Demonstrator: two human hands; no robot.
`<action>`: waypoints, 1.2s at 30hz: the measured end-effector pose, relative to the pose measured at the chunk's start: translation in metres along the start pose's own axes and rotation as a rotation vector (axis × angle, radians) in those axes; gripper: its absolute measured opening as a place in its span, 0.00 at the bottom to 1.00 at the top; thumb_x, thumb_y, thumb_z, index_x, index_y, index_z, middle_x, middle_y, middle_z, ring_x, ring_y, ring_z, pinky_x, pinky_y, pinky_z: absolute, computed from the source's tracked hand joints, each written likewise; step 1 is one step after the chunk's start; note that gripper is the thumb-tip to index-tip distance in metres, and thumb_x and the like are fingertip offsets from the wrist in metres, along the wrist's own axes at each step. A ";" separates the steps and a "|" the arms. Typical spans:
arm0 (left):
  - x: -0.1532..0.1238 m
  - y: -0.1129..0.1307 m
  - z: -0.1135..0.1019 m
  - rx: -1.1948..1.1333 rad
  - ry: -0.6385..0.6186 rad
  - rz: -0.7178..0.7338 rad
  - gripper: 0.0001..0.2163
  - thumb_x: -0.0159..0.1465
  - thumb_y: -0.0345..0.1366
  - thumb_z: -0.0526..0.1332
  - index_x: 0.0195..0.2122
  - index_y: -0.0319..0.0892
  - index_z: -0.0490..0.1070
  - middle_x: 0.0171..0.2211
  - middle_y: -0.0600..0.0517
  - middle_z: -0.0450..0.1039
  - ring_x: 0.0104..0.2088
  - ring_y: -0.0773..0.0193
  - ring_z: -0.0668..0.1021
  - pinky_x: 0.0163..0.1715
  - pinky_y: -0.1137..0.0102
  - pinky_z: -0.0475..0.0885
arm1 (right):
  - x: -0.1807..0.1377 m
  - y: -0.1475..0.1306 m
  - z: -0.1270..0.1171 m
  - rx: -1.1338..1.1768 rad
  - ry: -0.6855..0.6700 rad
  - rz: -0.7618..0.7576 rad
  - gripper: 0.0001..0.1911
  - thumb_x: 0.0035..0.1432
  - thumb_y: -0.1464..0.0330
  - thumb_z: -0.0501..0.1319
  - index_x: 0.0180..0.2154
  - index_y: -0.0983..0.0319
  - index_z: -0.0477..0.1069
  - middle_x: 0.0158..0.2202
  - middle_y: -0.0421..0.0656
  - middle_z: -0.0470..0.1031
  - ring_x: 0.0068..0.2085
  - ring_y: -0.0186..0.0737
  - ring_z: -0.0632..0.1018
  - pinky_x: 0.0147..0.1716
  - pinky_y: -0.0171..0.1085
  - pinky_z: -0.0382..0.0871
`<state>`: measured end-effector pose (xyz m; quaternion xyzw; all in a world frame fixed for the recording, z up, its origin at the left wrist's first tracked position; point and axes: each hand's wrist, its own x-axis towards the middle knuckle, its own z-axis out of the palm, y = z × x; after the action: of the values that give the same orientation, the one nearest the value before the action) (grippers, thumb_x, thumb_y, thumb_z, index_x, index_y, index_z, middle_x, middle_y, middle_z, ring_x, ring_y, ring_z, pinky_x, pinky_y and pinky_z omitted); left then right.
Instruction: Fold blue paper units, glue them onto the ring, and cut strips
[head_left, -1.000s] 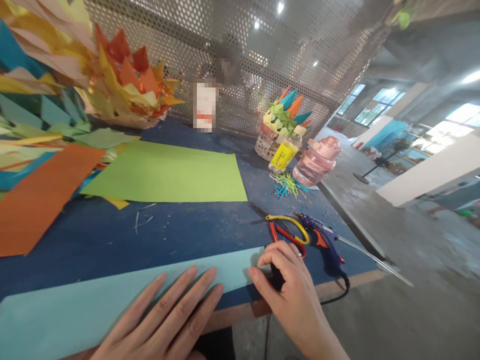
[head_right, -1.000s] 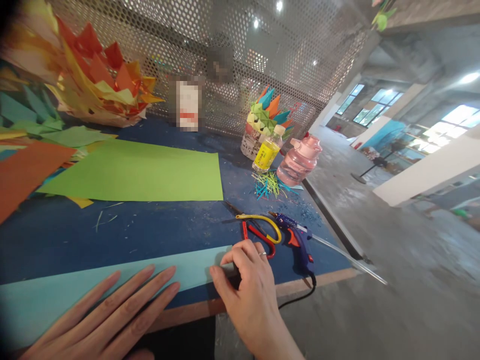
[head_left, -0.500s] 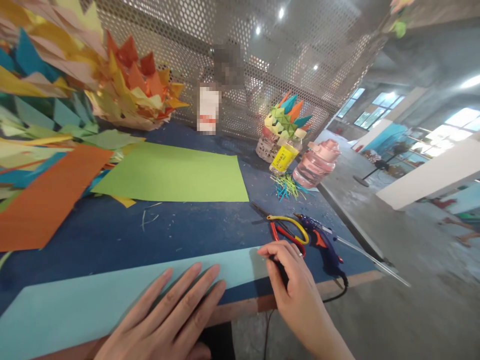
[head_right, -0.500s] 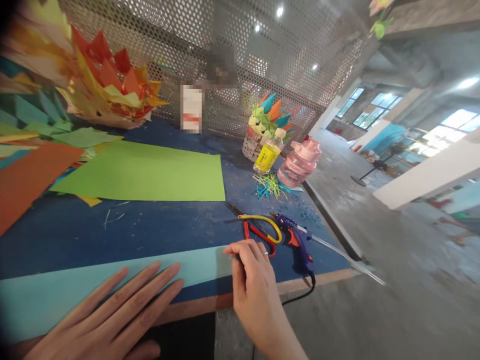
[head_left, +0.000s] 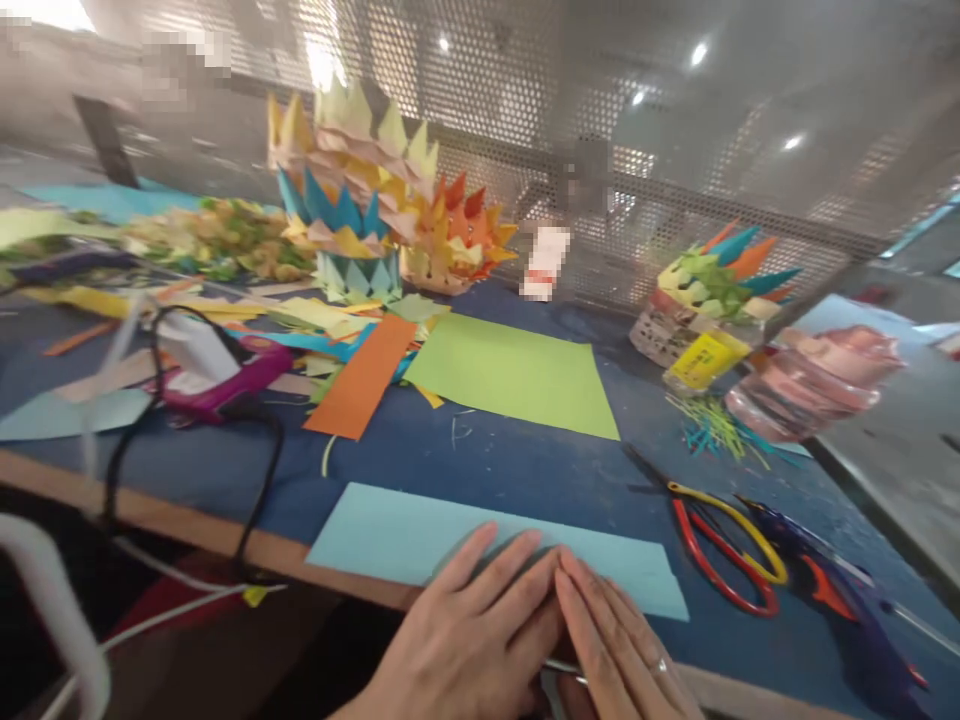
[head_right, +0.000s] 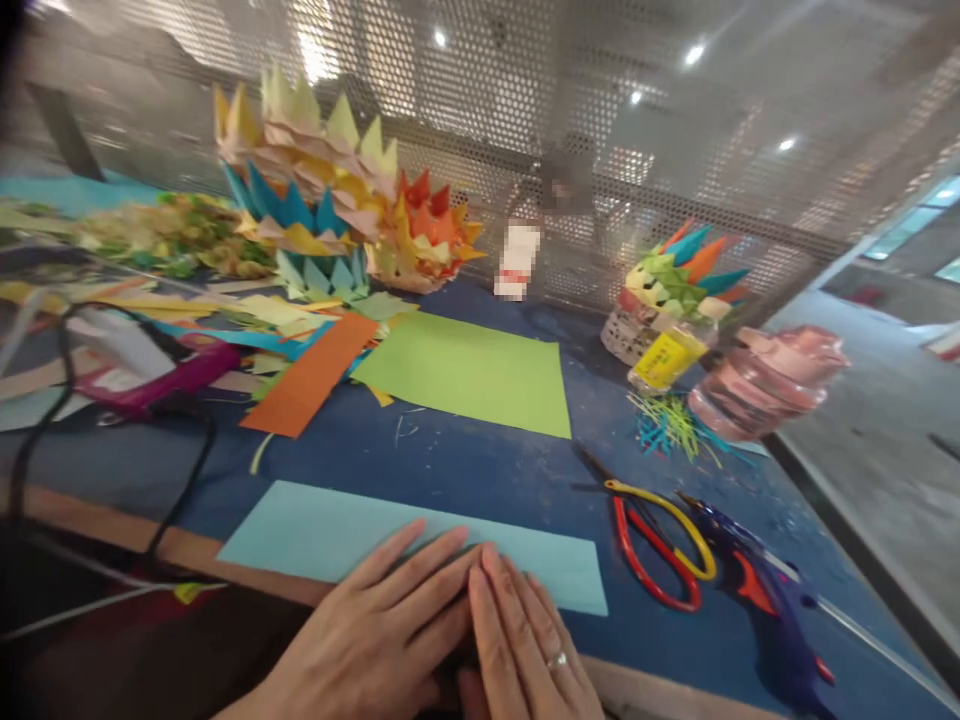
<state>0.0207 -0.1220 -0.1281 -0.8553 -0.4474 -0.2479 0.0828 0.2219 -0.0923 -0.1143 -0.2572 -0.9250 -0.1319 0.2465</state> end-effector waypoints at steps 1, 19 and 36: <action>0.000 -0.002 -0.003 -0.019 0.009 0.010 0.20 0.67 0.40 0.52 0.58 0.41 0.61 0.59 0.52 0.66 0.59 0.59 0.67 0.62 0.59 0.57 | 0.001 0.000 0.002 -0.004 0.006 0.004 0.27 0.61 0.71 0.54 0.62 0.64 0.57 0.52 0.47 0.74 0.50 0.43 0.77 0.50 0.37 0.72; -0.027 -0.034 -0.043 -0.314 0.072 -0.321 0.05 0.65 0.29 0.54 0.35 0.45 0.68 0.42 0.52 0.72 0.42 0.64 0.75 0.42 0.68 0.69 | 0.042 -0.026 -0.005 0.237 -0.007 0.406 0.07 0.64 0.68 0.55 0.42 0.57 0.70 0.41 0.43 0.73 0.41 0.42 0.73 0.39 0.40 0.66; -0.025 -0.040 -0.064 -0.255 -0.034 -0.409 0.11 0.67 0.31 0.49 0.30 0.44 0.68 0.35 0.53 0.70 0.35 0.64 0.72 0.37 0.68 0.66 | 0.077 -0.053 0.002 0.341 -0.091 0.519 0.03 0.60 0.67 0.60 0.33 0.58 0.67 0.36 0.40 0.71 0.39 0.42 0.71 0.38 0.41 0.61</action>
<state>-0.0460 -0.1402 -0.0884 -0.7543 -0.5778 -0.2998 -0.0853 0.1351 -0.1038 -0.0816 -0.4452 -0.8475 0.1040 0.2697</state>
